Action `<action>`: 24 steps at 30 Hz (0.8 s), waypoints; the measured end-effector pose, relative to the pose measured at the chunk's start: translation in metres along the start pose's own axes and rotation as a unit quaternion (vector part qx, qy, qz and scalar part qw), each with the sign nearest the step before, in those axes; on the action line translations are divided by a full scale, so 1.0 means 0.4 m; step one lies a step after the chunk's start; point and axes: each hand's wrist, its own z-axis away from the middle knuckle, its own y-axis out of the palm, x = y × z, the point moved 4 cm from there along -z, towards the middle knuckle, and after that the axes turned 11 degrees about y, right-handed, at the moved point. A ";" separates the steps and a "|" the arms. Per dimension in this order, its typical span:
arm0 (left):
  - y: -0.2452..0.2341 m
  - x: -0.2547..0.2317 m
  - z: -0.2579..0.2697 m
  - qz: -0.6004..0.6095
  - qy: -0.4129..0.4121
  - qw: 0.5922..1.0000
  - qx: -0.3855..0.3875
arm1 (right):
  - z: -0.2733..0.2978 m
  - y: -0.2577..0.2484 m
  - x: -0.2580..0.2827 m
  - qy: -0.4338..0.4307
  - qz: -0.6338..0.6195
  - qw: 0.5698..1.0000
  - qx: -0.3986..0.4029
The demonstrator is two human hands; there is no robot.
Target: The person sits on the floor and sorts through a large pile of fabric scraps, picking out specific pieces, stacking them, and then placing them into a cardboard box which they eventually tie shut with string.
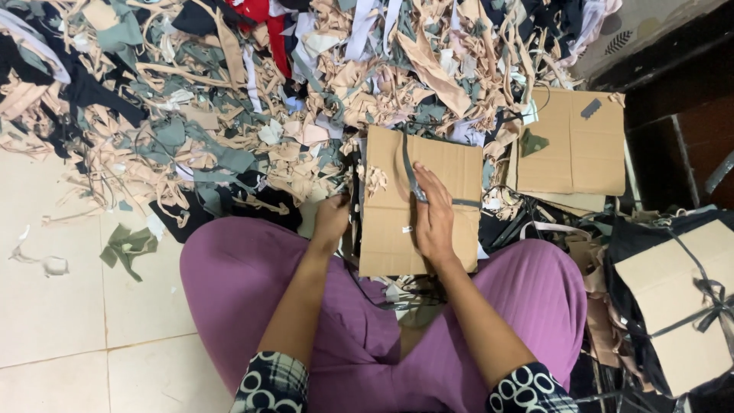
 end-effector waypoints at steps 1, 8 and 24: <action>0.002 -0.019 -0.009 -0.062 0.028 0.998 0.013 | -0.002 -0.011 0.020 0.005 -0.006 1.000 -0.001; 0.012 -0.061 -0.004 -0.064 0.145 0.987 0.019 | -0.004 -0.005 0.019 0.003 -0.018 1.000 -0.008; 0.109 0.192 -0.127 0.309 0.079 0.947 0.049 | -0.002 -0.026 0.040 0.017 -0.032 0.999 -0.025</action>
